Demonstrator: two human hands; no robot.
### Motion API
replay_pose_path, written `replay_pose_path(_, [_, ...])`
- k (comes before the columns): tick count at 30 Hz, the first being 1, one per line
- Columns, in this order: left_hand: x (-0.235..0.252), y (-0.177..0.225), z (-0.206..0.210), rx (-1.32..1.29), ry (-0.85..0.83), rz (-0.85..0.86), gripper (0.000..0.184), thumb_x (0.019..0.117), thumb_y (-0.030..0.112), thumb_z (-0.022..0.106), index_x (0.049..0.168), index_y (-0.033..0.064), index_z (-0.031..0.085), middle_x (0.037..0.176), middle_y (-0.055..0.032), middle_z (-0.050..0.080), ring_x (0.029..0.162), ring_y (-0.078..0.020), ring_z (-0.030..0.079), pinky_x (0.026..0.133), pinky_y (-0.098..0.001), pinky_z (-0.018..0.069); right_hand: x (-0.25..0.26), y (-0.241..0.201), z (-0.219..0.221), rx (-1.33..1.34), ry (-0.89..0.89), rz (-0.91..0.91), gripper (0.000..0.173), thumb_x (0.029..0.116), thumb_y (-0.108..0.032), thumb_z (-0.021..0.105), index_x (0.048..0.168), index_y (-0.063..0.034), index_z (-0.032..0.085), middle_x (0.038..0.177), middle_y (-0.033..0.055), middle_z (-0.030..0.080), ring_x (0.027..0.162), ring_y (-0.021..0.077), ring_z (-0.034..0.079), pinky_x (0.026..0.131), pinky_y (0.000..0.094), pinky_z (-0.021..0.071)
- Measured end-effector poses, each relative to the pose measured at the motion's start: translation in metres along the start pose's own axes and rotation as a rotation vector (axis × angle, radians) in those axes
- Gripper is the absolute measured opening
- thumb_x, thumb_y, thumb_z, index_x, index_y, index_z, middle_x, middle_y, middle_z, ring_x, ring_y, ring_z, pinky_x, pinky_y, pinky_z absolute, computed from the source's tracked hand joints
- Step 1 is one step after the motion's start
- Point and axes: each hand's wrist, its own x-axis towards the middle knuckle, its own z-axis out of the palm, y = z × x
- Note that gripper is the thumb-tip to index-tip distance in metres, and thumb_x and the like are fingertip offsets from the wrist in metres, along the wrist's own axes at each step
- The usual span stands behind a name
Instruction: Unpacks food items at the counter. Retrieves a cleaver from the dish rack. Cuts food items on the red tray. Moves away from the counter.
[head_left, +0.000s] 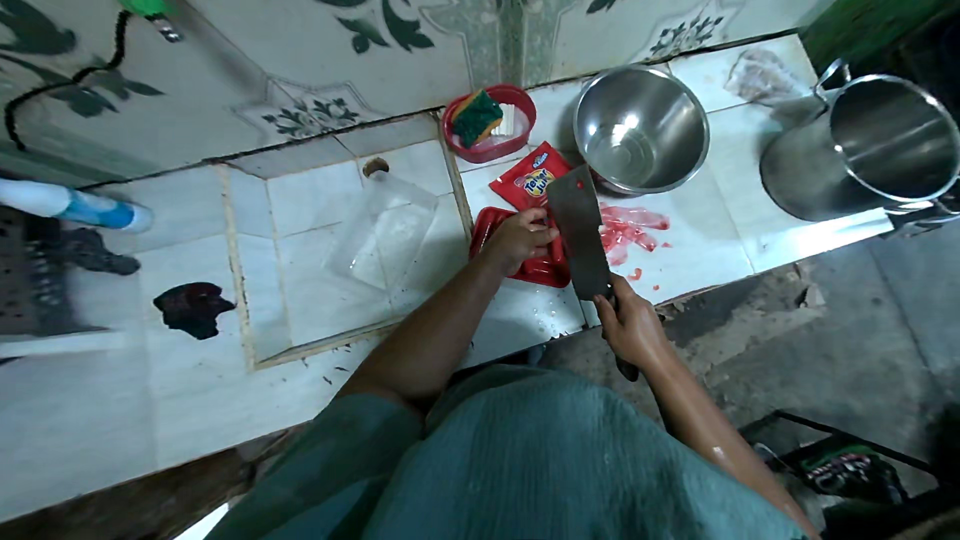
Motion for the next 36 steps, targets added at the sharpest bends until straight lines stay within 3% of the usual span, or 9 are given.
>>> replay_pose_path(3, [0.008,-0.001,-0.011,0.126,0.003,0.023,0.058,0.0985,0.006,0.066,0.15,0.0029,0.041,0.124,-0.0195,0.066,0.104,-0.0236,0.068,0.091,-0.041,0.0573,-0.005,0.005,0.002,0.059,0.027,0.009,0.039,0.1075,-0.025,0.048,0.141,-0.0057,0.053,0.081,0.0092,0.065,0.063,0.0176,0.065,0.065,0.0393,0.0593])
replay_pose_path(7, [0.026,0.002,-0.028,0.956,-0.023,0.113,0.048,0.0966,0.012,0.071,0.143,0.0081,0.057,0.12,-0.019,0.071,0.111,-0.0351,0.07,0.101,-0.0566,0.0529,-0.014,0.013,-0.001,0.136,0.064,0.064,0.037,0.1075,-0.023,0.048,0.14,-0.0051,0.053,0.08,0.0077,0.064,0.061,0.0148,0.065,0.062,0.0361,0.0598])
replay_pose_path(11, [0.032,0.009,-0.006,1.554,-0.119,0.063,0.045,0.0971,0.006,0.065,0.142,0.0125,0.059,0.126,-0.0207,0.068,0.122,-0.0453,0.062,0.096,-0.0656,0.0503,-0.016,0.023,-0.003,0.123,0.055,0.128,0.04,0.1083,-0.026,0.048,0.143,-0.0061,0.051,0.081,0.0077,0.065,0.061,0.0151,0.065,0.063,0.0363,0.0602])
replay_pose_path(15, [0.037,-0.01,0.013,1.619,-0.267,0.3,0.034,0.0901,0.001,0.07,0.124,0.0058,0.07,0.126,-0.0172,0.067,0.129,-0.0431,0.054,0.103,-0.0616,0.0447,-0.019,0.029,-0.002,0.137,0.07,0.133,0.039,0.1078,-0.025,0.049,0.141,-0.0046,0.052,0.081,0.0076,0.065,0.061,0.0149,0.065,0.063,0.0359,0.0597])
replay_pose_path(21, [0.037,-0.031,0.022,1.733,-0.344,0.215,0.038,0.0951,0.003,0.063,0.133,0.0073,0.065,0.125,-0.0188,0.068,0.126,-0.0415,0.058,0.104,-0.0595,0.0428,-0.022,0.032,-0.006,0.141,0.095,0.137,0.038,0.1077,-0.023,0.048,0.14,-0.0033,0.052,0.081,0.009,0.065,0.061,0.0157,0.066,0.064,0.0364,0.0601])
replay_pose_path(26, [0.045,-0.029,0.016,1.622,-0.345,0.093,0.035,0.0907,0.014,0.076,0.125,0.0071,0.069,0.122,-0.0198,0.068,0.119,-0.0423,0.062,0.098,-0.0632,0.0495,-0.021,0.034,-0.008,0.129,0.09,0.16,0.039,0.1081,-0.026,0.048,0.142,-0.0051,0.051,0.081,0.0072,0.064,0.061,0.0144,0.065,0.063,0.0353,0.0598])
replay_pose_path(28, [0.045,-0.02,0.004,1.35,-0.258,0.126,0.034,0.0948,0.015,0.073,0.127,0.0037,0.068,0.121,-0.0211,0.07,0.116,-0.0414,0.066,0.1,-0.0642,0.0495,-0.021,0.031,-0.009,0.104,0.085,0.14,0.04,0.1082,-0.025,0.048,0.142,-0.005,0.052,0.082,0.0077,0.065,0.062,0.0146,0.065,0.064,0.0354,0.0597])
replay_pose_path(32, [0.035,-0.006,-0.014,0.617,0.06,0.088,0.047,0.0912,0.016,0.079,0.132,0.0007,0.061,0.12,-0.0195,0.069,0.111,-0.0295,0.068,0.1,-0.049,0.0535,-0.018,0.02,-0.008,0.036,0.033,0.078,0.041,0.108,-0.025,0.049,0.143,-0.0043,0.052,0.086,0.0105,0.066,0.067,0.0182,0.066,0.067,0.0392,0.0591])
replay_pose_path(36, [0.027,-0.004,-0.018,0.106,0.067,0.023,0.048,0.097,0.009,0.07,0.14,-0.0005,0.05,0.125,-0.0175,0.064,0.105,-0.0215,0.067,0.091,-0.04,0.0566,-0.013,0.008,-0.004,-0.009,-0.006,0.02,0.041,0.1081,-0.024,0.049,0.144,-0.0033,0.051,0.091,0.0134,0.067,0.07,0.0213,0.066,0.07,0.0408,0.0586])
